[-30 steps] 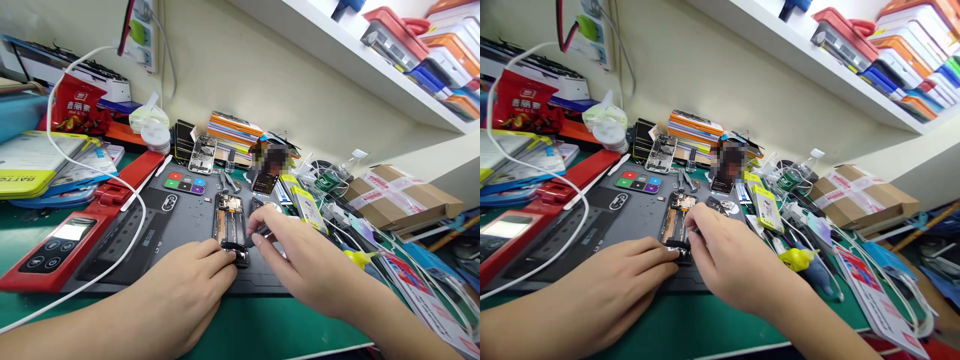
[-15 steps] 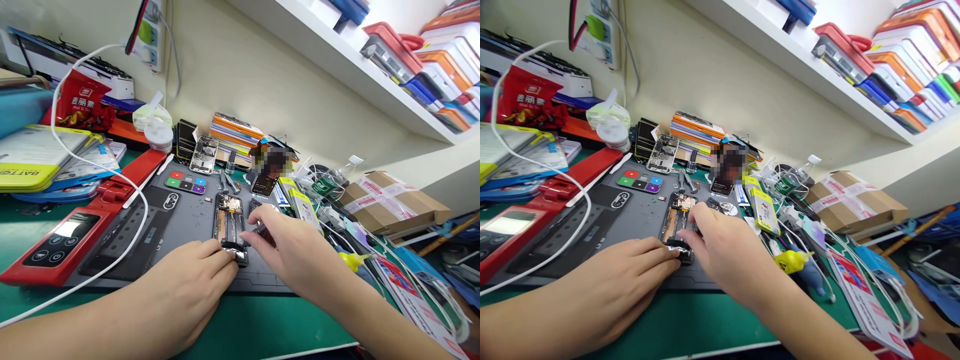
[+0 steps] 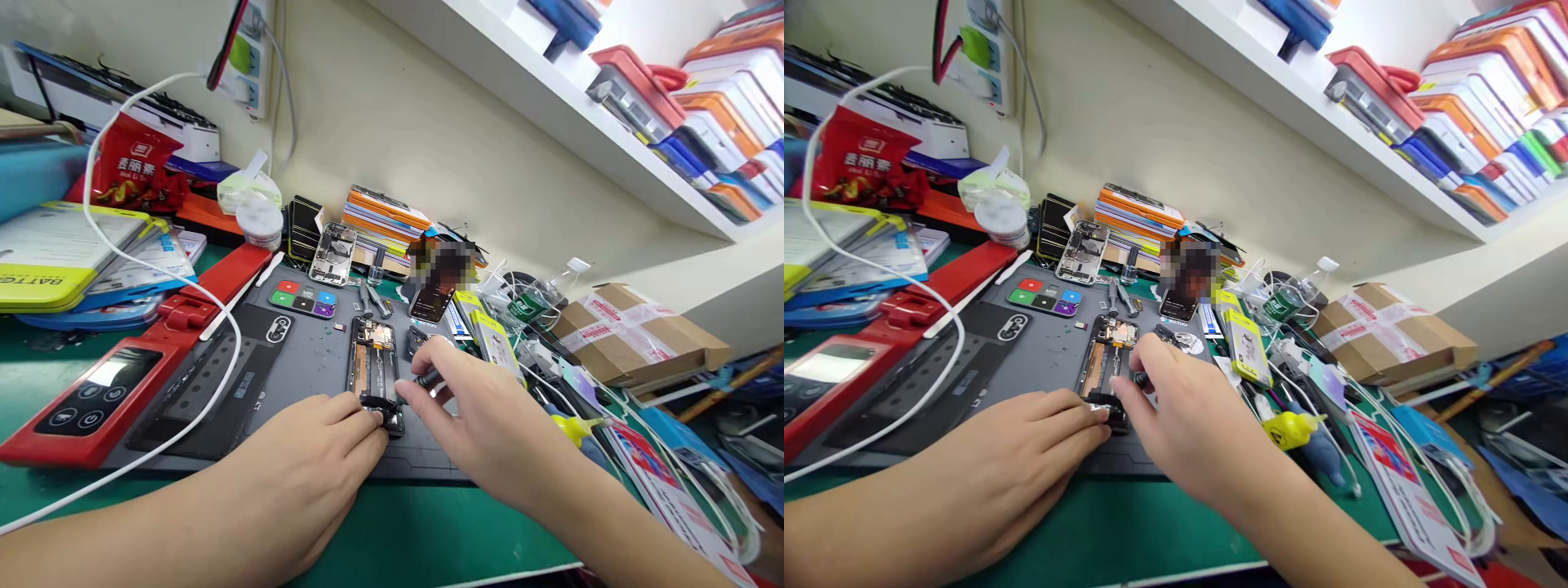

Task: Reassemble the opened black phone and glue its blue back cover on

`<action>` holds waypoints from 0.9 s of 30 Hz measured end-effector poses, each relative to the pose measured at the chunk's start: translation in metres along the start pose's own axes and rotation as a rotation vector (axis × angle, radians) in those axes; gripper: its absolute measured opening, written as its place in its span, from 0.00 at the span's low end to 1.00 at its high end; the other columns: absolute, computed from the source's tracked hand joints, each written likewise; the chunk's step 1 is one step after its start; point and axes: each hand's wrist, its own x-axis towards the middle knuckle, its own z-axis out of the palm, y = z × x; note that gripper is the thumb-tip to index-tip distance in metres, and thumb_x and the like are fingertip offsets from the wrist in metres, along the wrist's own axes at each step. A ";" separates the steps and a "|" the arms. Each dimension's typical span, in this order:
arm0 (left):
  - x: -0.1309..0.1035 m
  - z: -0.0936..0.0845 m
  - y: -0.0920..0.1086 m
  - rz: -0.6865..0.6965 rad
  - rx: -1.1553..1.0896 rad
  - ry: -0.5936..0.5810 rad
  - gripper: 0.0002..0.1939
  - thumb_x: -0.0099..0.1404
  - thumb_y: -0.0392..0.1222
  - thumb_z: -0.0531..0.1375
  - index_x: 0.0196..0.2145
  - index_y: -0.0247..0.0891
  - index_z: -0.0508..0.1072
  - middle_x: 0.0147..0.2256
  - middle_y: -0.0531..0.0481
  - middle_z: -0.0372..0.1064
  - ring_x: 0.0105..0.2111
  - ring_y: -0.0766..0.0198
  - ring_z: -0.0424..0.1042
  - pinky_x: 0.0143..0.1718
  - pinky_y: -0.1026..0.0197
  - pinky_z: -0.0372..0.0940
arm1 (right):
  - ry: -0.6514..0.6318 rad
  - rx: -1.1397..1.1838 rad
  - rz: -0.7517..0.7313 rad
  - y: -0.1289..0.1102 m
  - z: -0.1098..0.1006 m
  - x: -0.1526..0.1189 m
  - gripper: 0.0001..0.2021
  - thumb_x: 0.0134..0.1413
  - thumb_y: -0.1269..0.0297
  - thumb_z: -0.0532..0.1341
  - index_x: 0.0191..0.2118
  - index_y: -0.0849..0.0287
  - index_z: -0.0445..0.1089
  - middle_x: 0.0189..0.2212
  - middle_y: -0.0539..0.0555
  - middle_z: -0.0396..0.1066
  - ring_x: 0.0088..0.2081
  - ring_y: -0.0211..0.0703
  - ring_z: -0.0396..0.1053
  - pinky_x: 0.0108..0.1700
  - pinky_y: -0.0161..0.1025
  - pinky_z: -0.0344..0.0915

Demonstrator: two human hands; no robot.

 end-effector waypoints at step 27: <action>-0.001 -0.001 0.000 -0.003 0.022 -0.005 0.18 0.71 0.36 0.53 0.56 0.35 0.73 0.60 0.41 0.72 0.52 0.48 0.74 0.40 0.48 0.74 | -0.039 0.073 0.034 0.003 -0.001 0.001 0.02 0.68 0.68 0.57 0.43 0.53 0.64 0.35 0.48 0.76 0.32 0.43 0.74 0.33 0.37 0.63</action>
